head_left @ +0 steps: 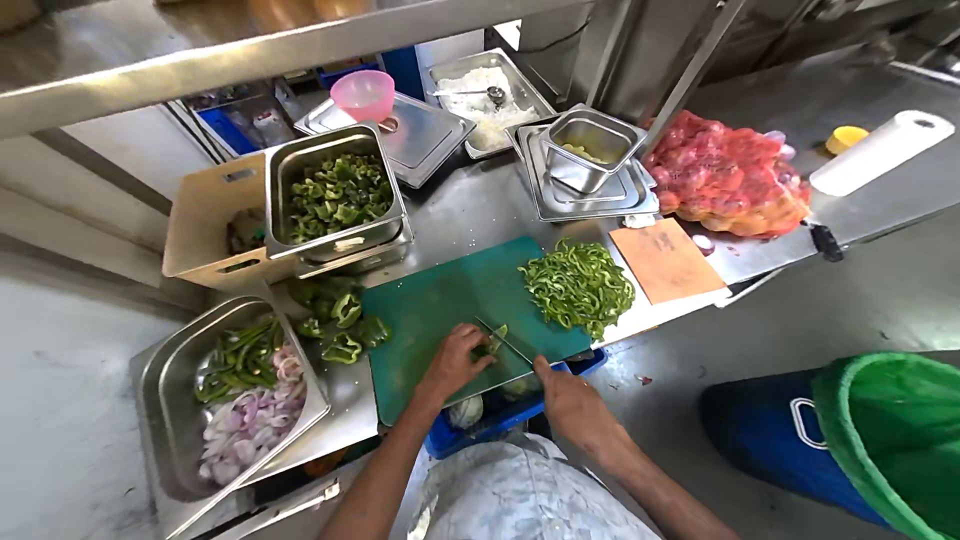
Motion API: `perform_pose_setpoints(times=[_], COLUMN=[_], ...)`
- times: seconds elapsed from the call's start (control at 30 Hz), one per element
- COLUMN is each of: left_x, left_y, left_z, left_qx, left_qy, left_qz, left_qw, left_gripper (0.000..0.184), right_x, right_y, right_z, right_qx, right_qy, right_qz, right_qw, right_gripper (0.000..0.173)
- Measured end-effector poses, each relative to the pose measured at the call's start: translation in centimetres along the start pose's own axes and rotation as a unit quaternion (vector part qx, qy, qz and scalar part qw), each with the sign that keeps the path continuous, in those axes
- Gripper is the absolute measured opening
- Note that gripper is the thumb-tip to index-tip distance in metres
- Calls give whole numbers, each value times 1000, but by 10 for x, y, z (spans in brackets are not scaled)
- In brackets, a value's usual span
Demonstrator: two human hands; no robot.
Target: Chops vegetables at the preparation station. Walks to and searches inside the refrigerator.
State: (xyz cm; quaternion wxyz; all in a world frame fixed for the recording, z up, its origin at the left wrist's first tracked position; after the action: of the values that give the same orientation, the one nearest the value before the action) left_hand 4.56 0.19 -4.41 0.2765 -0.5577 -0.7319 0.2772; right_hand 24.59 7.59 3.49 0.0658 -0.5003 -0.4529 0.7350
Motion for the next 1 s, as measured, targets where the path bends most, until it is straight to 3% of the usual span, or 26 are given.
perform_pose_setpoints(times=[0.17, 0.27, 0.37, 0.43, 0.53, 0.6, 0.7, 0.87, 1.0], left_x=[-2, -6, -8, -3, 19, 29, 29, 20, 13], left_y=[3, 2, 1, 6, 24, 39, 53, 52, 39], left_z=[4, 6, 12, 7, -12, -12, -2, 1, 7], left_qx=[-6, -13, -66, -70, 46, 129, 171, 123, 24], left_qy=[-11, -41, -61, -79, -103, -82, -26, 42, -20], left_qz=[24, 31, -53, -102, -47, -29, -83, -170, -218], left_qw=[1000, 999, 995, 989, 993, 988, 981, 977, 975], left_gripper=[16, 18, 23, 34, 56, 51, 40, 25, 26], right_x=[20, 19, 9, 4, 8, 13, 14, 12, 5], right_y=[27, 13, 0, -4, 1, 9, 24, 41, 42], right_z=[5, -1, -15, -31, -53, -60, -64, -60, -62], right_qx=[14, 32, 90, 134, 172, 181, 195, 253, 271], right_qy=[-19, -40, -52, -54, -43, -33, -25, -45, -48], right_qz=[17, 30, -18, -55, -87, -91, -97, -109, -110], right_qw=[1000, 998, 994, 988, 980, 979, 976, 960, 955], right_gripper=[60, 59, 50, 42, 35, 37, 40, 41, 46])
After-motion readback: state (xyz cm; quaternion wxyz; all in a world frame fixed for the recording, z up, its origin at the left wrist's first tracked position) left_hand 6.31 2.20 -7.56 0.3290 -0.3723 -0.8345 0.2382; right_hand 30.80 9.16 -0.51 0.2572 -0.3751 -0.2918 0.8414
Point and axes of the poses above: each hand's wrist, its own x-axis towards the middle knuckle, its own y-axis out of the palm, z = x × y, the point moved 3 cm from there along x, towards the middle knuckle, and after that the axes turned 5 degrees about -x, right-handed, at the moved point
